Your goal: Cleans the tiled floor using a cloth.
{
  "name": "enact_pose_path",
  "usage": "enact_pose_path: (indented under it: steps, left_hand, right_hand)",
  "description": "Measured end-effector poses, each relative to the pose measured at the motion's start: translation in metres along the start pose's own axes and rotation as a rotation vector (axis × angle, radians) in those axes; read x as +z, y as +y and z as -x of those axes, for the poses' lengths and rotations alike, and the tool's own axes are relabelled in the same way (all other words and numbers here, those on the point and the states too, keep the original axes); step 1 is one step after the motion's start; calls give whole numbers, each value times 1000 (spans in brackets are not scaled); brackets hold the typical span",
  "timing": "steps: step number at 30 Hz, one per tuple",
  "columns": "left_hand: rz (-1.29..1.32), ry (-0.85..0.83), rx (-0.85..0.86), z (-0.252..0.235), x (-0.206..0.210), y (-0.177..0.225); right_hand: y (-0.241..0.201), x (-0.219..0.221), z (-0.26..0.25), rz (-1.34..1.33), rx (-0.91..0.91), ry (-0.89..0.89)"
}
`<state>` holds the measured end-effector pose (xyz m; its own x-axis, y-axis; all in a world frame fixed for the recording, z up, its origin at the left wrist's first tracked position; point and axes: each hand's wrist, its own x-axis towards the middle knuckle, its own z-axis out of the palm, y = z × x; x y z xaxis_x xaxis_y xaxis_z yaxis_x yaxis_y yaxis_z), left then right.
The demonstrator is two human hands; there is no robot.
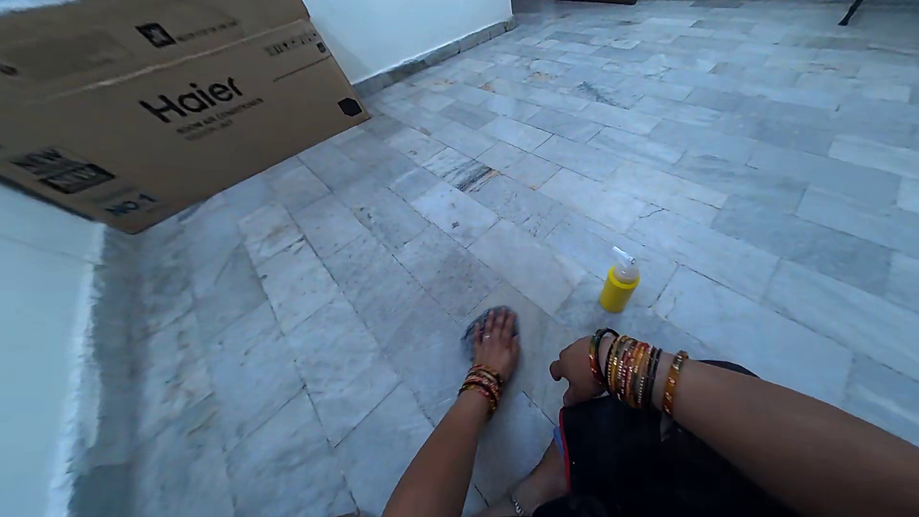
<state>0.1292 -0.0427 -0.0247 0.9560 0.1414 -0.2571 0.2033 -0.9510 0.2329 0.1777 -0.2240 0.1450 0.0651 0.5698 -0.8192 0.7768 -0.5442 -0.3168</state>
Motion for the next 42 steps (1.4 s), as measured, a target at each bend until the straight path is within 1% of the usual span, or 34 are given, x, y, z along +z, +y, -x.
enact_pose_path:
  steps: [3, 6, 7, 10, 12, 14, 17, 19, 21, 23, 26, 30, 33, 35, 38, 40, 42]
  left_hand:
    - [4, -80, 94, -32, -6, 38]
    - [13, -53, 221, -63, -5, 67]
    - [10, -67, 253, -72, -6, 75]
    - [-4, -115, 306, -99, -14, 98]
    - [7, -128, 324, -117, -20, 105]
    - [21, -113, 309, -137, -24, 100]
    - [46, -57, 211, -167, -34, 71]
    - [59, -20, 115, -178, -46, 39]
    - [67, 42, 15, -180, -56, -5]
    - [66, 114, -81, -167, -62, -54]
    - [71, 222, -206, -125, -72, -125]
    - [49, 267, -392, -47, -73, -207]
    - [60, 280, -526, 15, -62, -255]
    - [74, 275, -622, 54, -55, -272]
    - [75, 266, -739, 101, -44, -278]
    - [68, 276, -790, 116, -34, -276]
    - [57, 293, -815, 121, -27, -263]
  right_hand:
    - [-7, -2, 6, 3, -58, 10]
    - [-11, -4, 10, 20, -110, 19]
    - [-11, -4, 10, 26, -122, 21]
    - [-9, -4, 10, 29, -154, 4]
    - [-6, -5, 9, 13, -171, -12]
    - [-1, -4, 7, 5, -181, -17]
    - [5, -5, 5, -14, -163, -32]
    - [8, -4, 3, -19, -157, -39]
    - [11, -3, 1, -25, -151, -31]
    - [12, -4, -2, -25, -145, -38]
    - [13, -5, -6, -34, -133, -59]
    - [16, -4, -10, -79, -107, -45]
    - [18, -3, -12, -98, -89, -38]
    - [18, -2, -13, -103, -89, -28]
    - [17, -2, -11, -77, -66, -16]
    - [15, -1, -9, -53, -40, -18]
    - [11, 0, -8, -30, -23, -15]
